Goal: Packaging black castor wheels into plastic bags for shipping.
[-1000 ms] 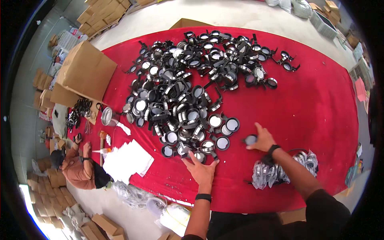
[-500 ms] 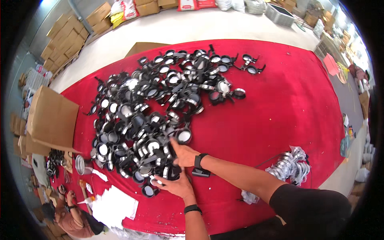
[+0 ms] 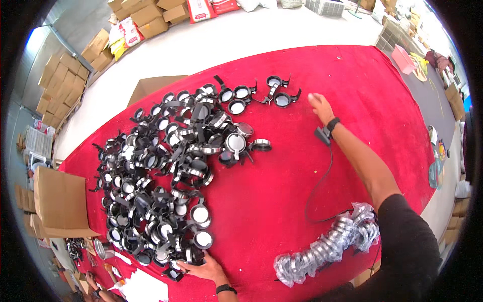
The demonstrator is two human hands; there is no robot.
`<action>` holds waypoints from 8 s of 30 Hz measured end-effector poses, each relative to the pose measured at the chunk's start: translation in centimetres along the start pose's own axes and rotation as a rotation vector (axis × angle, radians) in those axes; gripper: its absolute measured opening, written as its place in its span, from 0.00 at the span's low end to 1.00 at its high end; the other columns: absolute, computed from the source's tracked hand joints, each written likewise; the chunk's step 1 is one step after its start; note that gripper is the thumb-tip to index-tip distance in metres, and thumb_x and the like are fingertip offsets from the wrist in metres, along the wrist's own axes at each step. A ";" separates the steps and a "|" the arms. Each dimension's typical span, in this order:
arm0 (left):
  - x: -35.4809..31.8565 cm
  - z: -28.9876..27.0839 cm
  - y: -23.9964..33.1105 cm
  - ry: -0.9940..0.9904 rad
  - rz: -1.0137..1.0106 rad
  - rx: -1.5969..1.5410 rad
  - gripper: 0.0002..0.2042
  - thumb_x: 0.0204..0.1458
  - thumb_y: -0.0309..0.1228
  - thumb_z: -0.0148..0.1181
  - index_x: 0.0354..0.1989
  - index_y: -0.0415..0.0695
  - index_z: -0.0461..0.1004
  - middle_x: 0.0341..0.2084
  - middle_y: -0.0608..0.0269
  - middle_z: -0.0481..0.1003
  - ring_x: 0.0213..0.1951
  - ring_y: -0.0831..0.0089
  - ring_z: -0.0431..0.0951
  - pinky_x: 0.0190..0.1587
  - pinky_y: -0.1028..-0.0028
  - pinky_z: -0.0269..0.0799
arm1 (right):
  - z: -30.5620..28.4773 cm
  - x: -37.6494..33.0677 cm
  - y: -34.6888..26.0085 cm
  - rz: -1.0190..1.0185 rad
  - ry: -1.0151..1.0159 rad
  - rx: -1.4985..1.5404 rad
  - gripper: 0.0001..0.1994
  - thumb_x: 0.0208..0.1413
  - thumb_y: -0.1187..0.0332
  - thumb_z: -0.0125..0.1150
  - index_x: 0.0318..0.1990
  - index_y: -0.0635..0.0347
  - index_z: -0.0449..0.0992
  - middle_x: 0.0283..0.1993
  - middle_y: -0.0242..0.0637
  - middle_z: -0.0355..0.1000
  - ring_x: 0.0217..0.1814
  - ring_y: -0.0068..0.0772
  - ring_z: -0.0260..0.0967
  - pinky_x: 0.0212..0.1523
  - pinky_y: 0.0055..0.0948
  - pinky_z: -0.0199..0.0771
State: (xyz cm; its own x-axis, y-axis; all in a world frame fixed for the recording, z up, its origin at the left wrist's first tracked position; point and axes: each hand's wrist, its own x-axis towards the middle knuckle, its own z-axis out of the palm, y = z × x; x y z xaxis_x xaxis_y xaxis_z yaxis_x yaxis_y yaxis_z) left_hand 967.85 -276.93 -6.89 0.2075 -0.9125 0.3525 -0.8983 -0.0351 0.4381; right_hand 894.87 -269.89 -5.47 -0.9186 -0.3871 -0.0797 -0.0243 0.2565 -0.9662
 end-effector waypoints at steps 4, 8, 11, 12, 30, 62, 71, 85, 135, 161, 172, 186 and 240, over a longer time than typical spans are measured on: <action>-0.2 0.7 0.0 0.000 0.022 0.081 0.56 0.51 0.38 0.82 0.82 0.34 0.49 0.78 0.32 0.55 0.77 0.35 0.57 0.79 0.43 0.55 | -0.3 9.9 1.4 0.215 -0.156 0.432 0.45 0.69 0.36 0.61 0.79 0.62 0.61 0.84 0.44 0.60 0.85 0.46 0.55 0.81 0.51 0.56; 0.2 1.0 -1.4 0.035 0.014 0.118 0.55 0.50 0.38 0.82 0.82 0.34 0.51 0.77 0.33 0.58 0.77 0.37 0.60 0.79 0.44 0.56 | 4.3 15.4 1.6 0.272 -0.116 0.547 0.37 0.71 0.45 0.63 0.75 0.66 0.68 0.77 0.45 0.68 0.81 0.46 0.62 0.78 0.44 0.65; 0.1 1.5 -1.0 0.046 0.066 0.107 0.55 0.49 0.38 0.82 0.82 0.35 0.51 0.78 0.35 0.58 0.77 0.38 0.61 0.79 0.45 0.56 | 7.3 17.7 1.6 0.120 -0.234 0.497 0.34 0.73 0.47 0.61 0.75 0.64 0.69 0.77 0.48 0.68 0.79 0.45 0.64 0.82 0.46 0.59; 0.1 1.5 -0.9 0.038 0.048 0.102 0.56 0.49 0.37 0.82 0.82 0.34 0.51 0.78 0.35 0.58 0.77 0.38 0.61 0.79 0.46 0.56 | 8.7 18.1 1.8 0.084 -0.339 0.589 0.31 0.73 0.50 0.62 0.73 0.64 0.71 0.75 0.47 0.70 0.77 0.42 0.67 0.81 0.45 0.61; 0.9 0.4 0.9 0.024 0.056 0.029 0.58 0.48 0.42 0.84 0.83 0.35 0.51 0.78 0.30 0.56 0.79 0.34 0.57 0.80 0.42 0.53 | 34.5 -2.4 -10.4 0.062 -1.278 0.107 0.41 0.67 0.54 0.71 0.83 0.52 0.60 0.72 0.31 0.69 0.62 0.26 0.70 0.60 0.33 0.76; 2.8 -4.8 -1.4 -0.284 -0.069 -0.214 0.56 0.41 0.41 0.81 0.82 0.44 0.56 0.80 0.18 0.40 0.66 0.32 0.71 0.62 0.43 0.72 | 38.8 -39.2 -15.8 -0.555 -0.725 -0.372 0.34 0.74 0.51 0.58 0.77 0.66 0.65 0.69 0.63 0.73 0.72 0.59 0.72 0.71 0.47 0.71; 4.0 -13.4 -5.3 -0.579 0.204 -0.440 0.53 0.49 0.41 0.81 0.83 0.45 0.56 0.80 0.21 0.43 0.76 0.31 0.60 0.78 0.49 0.59 | 16.2 -63.6 -13.3 0.016 -0.944 -0.099 0.16 0.69 0.65 0.66 0.57 0.66 0.83 0.54 0.48 0.84 0.57 0.40 0.83 0.59 0.38 0.82; -10.6 -35.3 -37.1 -0.816 0.224 -0.079 0.34 0.50 0.36 0.79 0.64 0.32 0.76 0.69 0.25 0.67 0.71 0.32 0.67 0.75 0.48 0.63 | -3.2 -86.3 -10.3 0.130 -0.960 -0.373 0.21 0.66 0.62 0.66 0.62 0.63 0.80 0.55 0.52 0.85 0.58 0.48 0.85 0.61 0.43 0.83; 7.3 -19.2 -44.8 -0.854 1.303 -0.010 0.42 0.63 0.68 0.55 0.71 0.44 0.75 0.74 0.31 0.65 0.75 0.33 0.64 0.75 0.36 0.57 | 7.6 -84.9 6.9 -0.484 -0.237 -0.905 0.27 0.72 0.52 0.61 0.69 0.64 0.74 0.80 0.54 0.64 0.85 0.58 0.57 0.84 0.59 0.50; 15.7 -16.1 -52.0 -0.147 0.800 -0.440 0.13 0.58 0.29 0.70 0.48 0.38 0.84 0.55 0.41 0.81 0.58 0.43 0.79 0.64 0.53 0.75 | 6.8 -108.7 5.1 -0.674 0.083 -0.535 0.06 0.63 0.71 0.71 0.43 0.63 0.84 0.55 0.45 0.85 0.60 0.48 0.81 0.64 0.43 0.78; 15.0 -17.1 -51.5 -0.095 0.851 -0.359 0.05 0.67 0.29 0.60 0.43 0.41 0.77 0.35 0.44 0.82 0.41 0.43 0.83 0.47 0.49 0.77 | 6.3 -116.3 1.2 -0.737 0.081 -0.467 0.07 0.67 0.74 0.68 0.47 0.69 0.84 0.55 0.46 0.85 0.58 0.39 0.82 0.63 0.36 0.77; 14.7 -18.3 -52.0 -0.145 0.973 -0.509 0.10 0.60 0.23 0.61 0.46 0.42 0.85 0.38 0.49 0.79 0.46 0.49 0.80 0.52 0.55 0.77 | 12.9 -109.5 -5.6 -0.789 -0.083 -0.364 0.06 0.65 0.72 0.70 0.43 0.66 0.85 0.51 0.45 0.86 0.55 0.39 0.84 0.58 0.36 0.80; 15.4 -20.6 -44.5 -0.419 0.530 -0.702 0.14 0.72 0.35 0.57 0.39 0.35 0.79 0.28 0.53 0.78 0.31 0.60 0.78 0.40 0.61 0.75 | 21.4 -94.8 -2.1 0.181 -0.850 0.733 0.21 0.74 0.59 0.61 0.65 0.62 0.66 0.41 0.38 0.80 0.36 0.25 0.70 0.52 0.33 0.77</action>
State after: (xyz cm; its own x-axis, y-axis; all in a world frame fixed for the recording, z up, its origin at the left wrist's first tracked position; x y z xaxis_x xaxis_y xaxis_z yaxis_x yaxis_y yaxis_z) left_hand 1019.03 -281.02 -3.89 -0.4342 -0.8157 0.3824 -0.3721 0.5489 0.7485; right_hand 990.46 -252.74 -1.10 -0.3133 -0.9440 -0.1035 0.5751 -0.1019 -0.8117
